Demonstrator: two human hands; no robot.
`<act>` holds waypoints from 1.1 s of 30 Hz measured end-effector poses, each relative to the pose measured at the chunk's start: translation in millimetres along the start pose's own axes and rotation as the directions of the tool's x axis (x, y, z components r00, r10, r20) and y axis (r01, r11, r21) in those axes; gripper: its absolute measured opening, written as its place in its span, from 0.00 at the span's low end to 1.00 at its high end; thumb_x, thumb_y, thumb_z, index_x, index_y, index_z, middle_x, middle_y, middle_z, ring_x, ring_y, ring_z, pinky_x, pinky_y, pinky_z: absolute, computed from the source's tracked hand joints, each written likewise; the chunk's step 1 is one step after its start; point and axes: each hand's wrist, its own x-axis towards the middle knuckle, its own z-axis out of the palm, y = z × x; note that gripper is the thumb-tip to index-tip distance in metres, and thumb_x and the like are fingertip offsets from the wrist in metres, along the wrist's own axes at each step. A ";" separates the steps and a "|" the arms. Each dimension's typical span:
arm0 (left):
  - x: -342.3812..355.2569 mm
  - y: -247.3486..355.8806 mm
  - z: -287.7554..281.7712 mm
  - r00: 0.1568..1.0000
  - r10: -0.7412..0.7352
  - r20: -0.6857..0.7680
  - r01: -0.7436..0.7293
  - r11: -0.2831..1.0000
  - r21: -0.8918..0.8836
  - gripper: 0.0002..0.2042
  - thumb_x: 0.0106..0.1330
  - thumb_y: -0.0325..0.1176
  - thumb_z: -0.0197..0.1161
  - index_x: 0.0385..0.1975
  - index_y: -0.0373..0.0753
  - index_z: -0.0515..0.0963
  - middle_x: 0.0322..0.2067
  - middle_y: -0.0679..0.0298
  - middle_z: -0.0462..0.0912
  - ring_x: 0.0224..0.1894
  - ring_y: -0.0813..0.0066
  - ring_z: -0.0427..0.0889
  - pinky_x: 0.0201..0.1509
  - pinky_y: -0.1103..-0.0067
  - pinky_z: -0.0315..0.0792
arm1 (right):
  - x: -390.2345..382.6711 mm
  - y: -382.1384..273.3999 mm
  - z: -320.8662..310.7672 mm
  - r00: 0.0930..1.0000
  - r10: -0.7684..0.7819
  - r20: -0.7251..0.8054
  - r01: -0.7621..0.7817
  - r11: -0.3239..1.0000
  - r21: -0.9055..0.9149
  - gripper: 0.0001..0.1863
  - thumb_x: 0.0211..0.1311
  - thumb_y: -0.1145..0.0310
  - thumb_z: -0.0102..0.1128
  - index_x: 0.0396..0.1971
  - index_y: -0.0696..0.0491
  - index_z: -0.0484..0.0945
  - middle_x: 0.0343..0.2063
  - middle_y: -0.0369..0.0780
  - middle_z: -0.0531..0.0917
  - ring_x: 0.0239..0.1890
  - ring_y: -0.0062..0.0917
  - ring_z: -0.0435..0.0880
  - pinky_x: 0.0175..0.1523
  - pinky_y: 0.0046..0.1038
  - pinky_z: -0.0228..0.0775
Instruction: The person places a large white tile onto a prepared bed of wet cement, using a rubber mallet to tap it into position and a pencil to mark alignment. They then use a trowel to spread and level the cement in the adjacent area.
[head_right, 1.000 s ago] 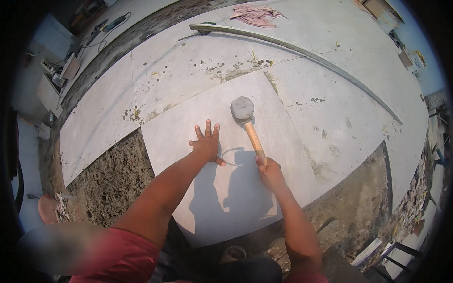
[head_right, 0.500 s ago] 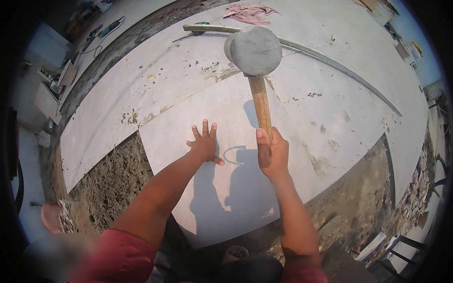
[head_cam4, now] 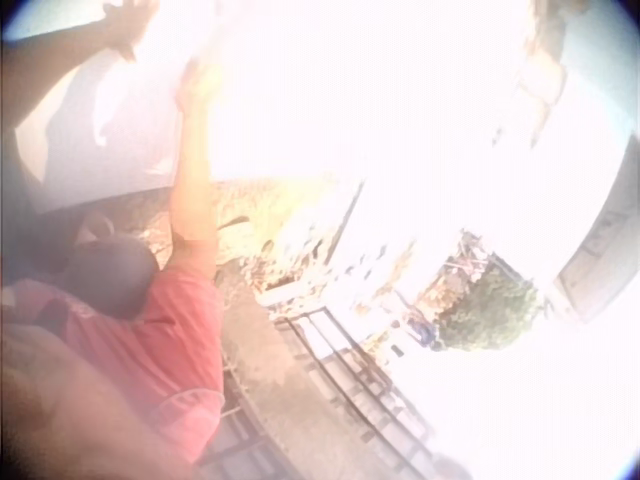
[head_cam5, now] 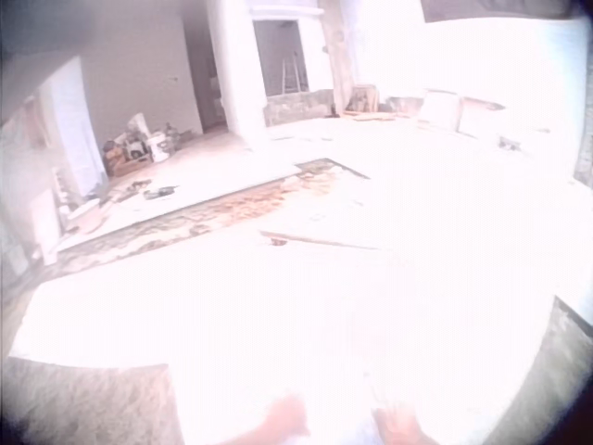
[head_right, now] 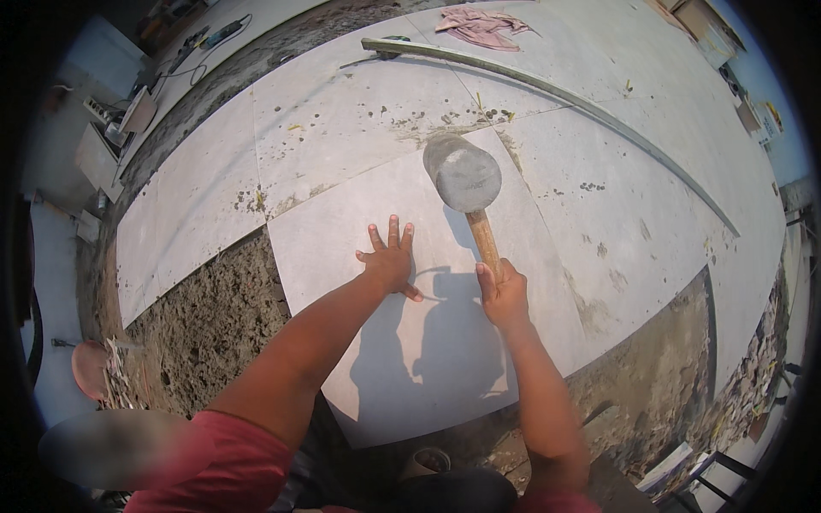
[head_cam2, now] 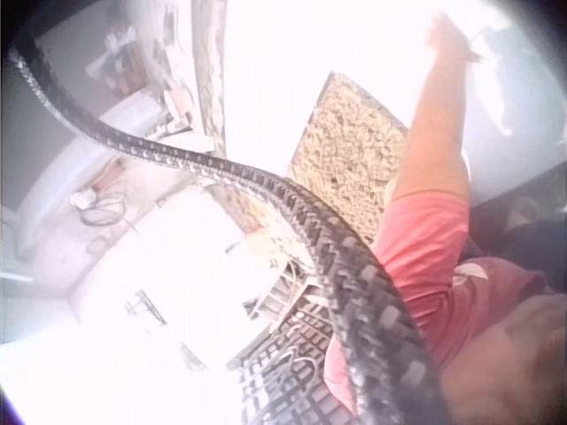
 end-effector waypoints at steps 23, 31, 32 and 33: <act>-8.7 -4.7 -1.9 0.999 -0.034 0.017 0.033 0.999 0.038 0.75 0.32 0.61 0.80 0.73 0.43 0.27 0.73 0.51 0.21 0.72 0.30 0.31 0.63 0.38 0.59 | 23.8 -62.9 16.9 0.997 -0.059 0.053 0.053 0.993 0.108 0.32 0.66 0.38 0.50 0.19 0.54 0.70 0.11 0.32 0.66 0.14 0.18 0.65 0.20 0.26 0.59; -8.9 -13.7 -0.7 0.995 -0.076 0.060 0.072 0.996 0.056 0.75 0.33 0.61 0.80 0.72 0.43 0.26 0.73 0.50 0.20 0.72 0.29 0.30 0.63 0.39 0.60 | 12.1 -98.1 -25.2 0.997 -0.047 -0.054 0.059 0.967 0.248 0.31 0.69 0.39 0.46 0.18 0.52 0.64 0.10 0.32 0.66 0.10 0.16 0.64 0.15 0.23 0.57; -8.9 -12.9 0.0 0.996 -0.068 0.056 0.065 0.996 0.060 0.75 0.33 0.61 0.80 0.72 0.43 0.26 0.73 0.50 0.20 0.72 0.29 0.30 0.63 0.39 0.60 | -1.1 -89.1 -26.1 0.992 -0.091 -0.092 0.116 0.941 0.318 0.31 0.69 0.39 0.48 0.18 0.53 0.65 0.12 0.31 0.67 0.13 0.16 0.65 0.18 0.24 0.58; -7.7 -8.4 -1.7 0.998 -0.052 0.047 0.050 0.997 0.059 0.74 0.33 0.62 0.80 0.72 0.43 0.26 0.73 0.50 0.20 0.72 0.29 0.30 0.63 0.39 0.60 | -15.2 -78.3 -29.0 0.981 -0.135 -0.138 0.178 0.910 0.375 0.32 0.68 0.40 0.50 0.17 0.53 0.66 0.13 0.31 0.68 0.15 0.16 0.66 0.20 0.25 0.58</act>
